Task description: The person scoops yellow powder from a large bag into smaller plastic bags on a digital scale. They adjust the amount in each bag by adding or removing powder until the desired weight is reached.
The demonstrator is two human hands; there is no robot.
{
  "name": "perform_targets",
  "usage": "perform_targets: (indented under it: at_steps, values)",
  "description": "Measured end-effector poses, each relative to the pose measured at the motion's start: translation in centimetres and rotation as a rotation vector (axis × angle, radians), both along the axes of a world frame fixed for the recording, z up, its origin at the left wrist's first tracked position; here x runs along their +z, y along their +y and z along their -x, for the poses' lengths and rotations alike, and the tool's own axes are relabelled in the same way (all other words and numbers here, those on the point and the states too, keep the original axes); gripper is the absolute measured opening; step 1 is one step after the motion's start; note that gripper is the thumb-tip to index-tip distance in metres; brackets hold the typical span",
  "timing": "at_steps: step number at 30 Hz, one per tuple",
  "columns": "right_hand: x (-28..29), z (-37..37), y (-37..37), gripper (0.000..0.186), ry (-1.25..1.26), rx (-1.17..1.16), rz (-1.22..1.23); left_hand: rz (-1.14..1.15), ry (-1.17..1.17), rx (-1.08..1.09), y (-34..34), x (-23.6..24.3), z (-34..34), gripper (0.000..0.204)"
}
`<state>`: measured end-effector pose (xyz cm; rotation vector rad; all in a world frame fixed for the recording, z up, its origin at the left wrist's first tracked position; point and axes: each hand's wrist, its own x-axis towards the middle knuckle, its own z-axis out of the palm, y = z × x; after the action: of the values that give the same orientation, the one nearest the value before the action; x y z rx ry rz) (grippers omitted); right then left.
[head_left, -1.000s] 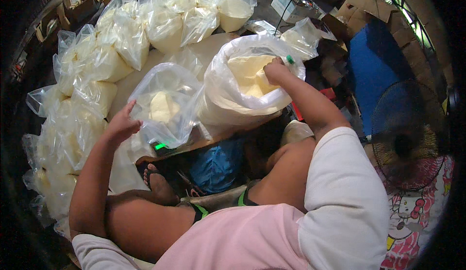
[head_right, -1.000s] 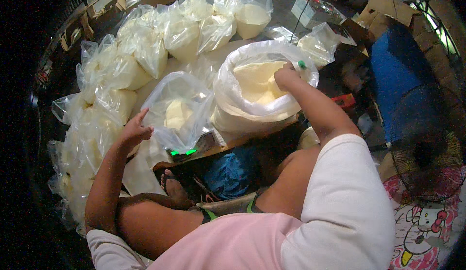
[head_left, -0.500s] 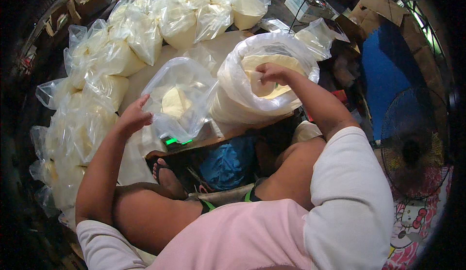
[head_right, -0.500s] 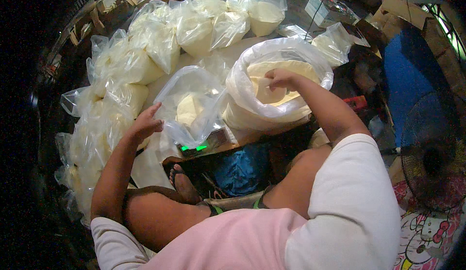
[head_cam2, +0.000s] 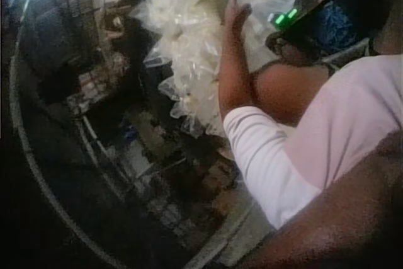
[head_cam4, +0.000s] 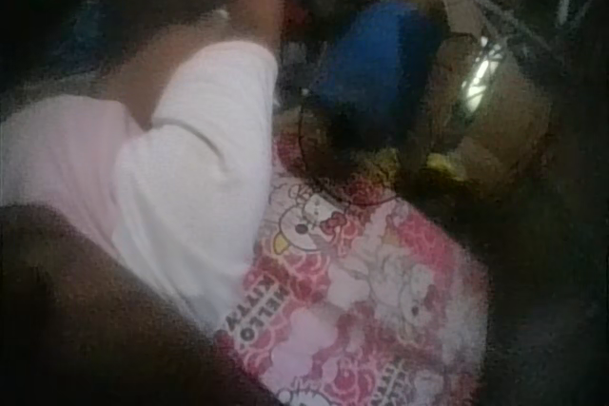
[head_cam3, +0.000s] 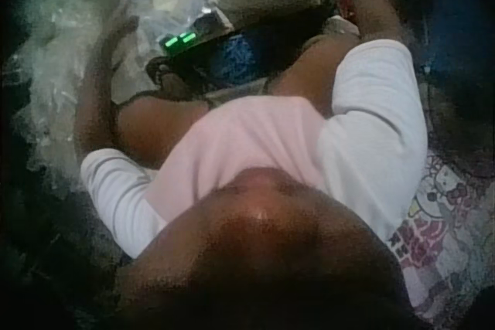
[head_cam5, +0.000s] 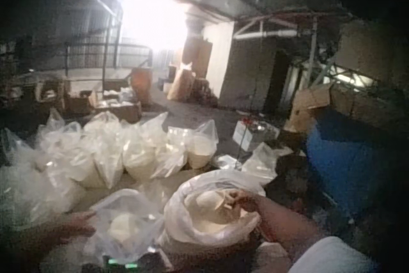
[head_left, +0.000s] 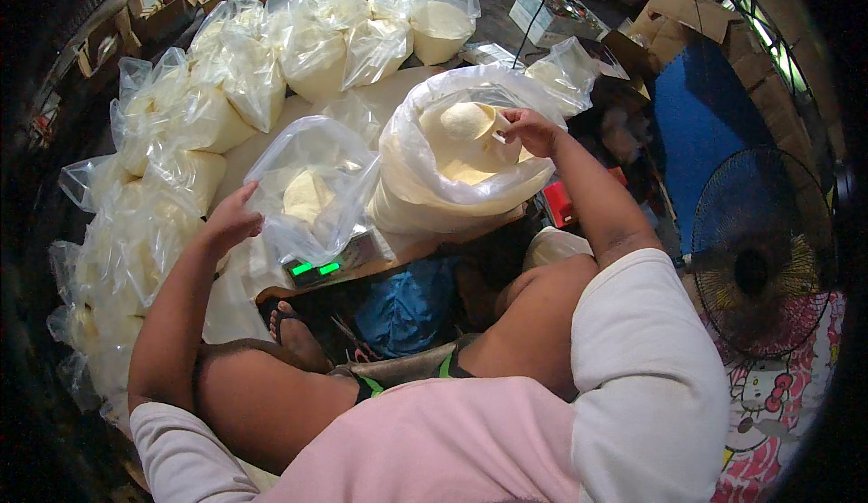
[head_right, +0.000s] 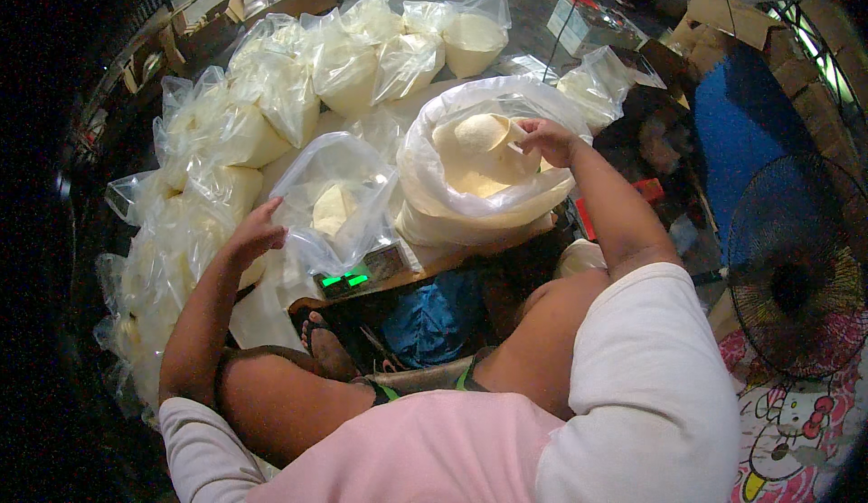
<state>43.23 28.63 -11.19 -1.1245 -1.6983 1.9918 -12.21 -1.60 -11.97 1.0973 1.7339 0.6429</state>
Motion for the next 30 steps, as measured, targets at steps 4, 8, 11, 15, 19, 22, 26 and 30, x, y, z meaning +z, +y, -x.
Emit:
perform_targets:
  at_steps: [4, 8, 11, 15, 19, 22, 26, 30]
  values:
    - [1.0, -0.5, 0.2, 0.047, -0.045, -0.014, -0.033, -0.014, -0.005, 0.012, -0.1, -0.4, 0.3, 0.080]
    - [2.2, -3.4, 0.9, 0.045, -0.041, -0.020, -0.056, 0.018, -0.161, 0.115, 0.7, -0.4, 0.3, 0.082]
    - [3.4, -4.5, 0.7, 0.043, -0.052, -0.039, -0.102, 0.060, -0.143, 0.143, 0.8, 0.9, -0.7, 0.084]
    - [6.2, -4.1, 0.3, 0.044, 0.024, -0.002, -0.136, -0.014, -0.211, 0.208, 0.4, 0.5, -1.1, 0.084]
    - [8.0, -4.3, 1.7, 0.040, 0.075, -0.049, -0.222, -0.042, -0.191, 0.177, 1.4, -0.5, -1.4, 0.082]
    - [11.8, 0.2, -0.6, 0.037, 0.011, -0.021, -0.331, -0.007, -0.184, 0.171, 0.5, 0.2, -1.3, 0.084]
    - [16.1, 6.3, -2.6, 0.043, -0.026, 0.075, -0.441, -0.023, -0.174, 0.151, 0.8, 0.8, -1.6, 0.084]
    - [17.5, 14.5, -4.5, 0.049, -0.215, 0.232, -0.700, -0.023, -0.209, 0.133, 1.0, 0.8, -1.5, 0.084]
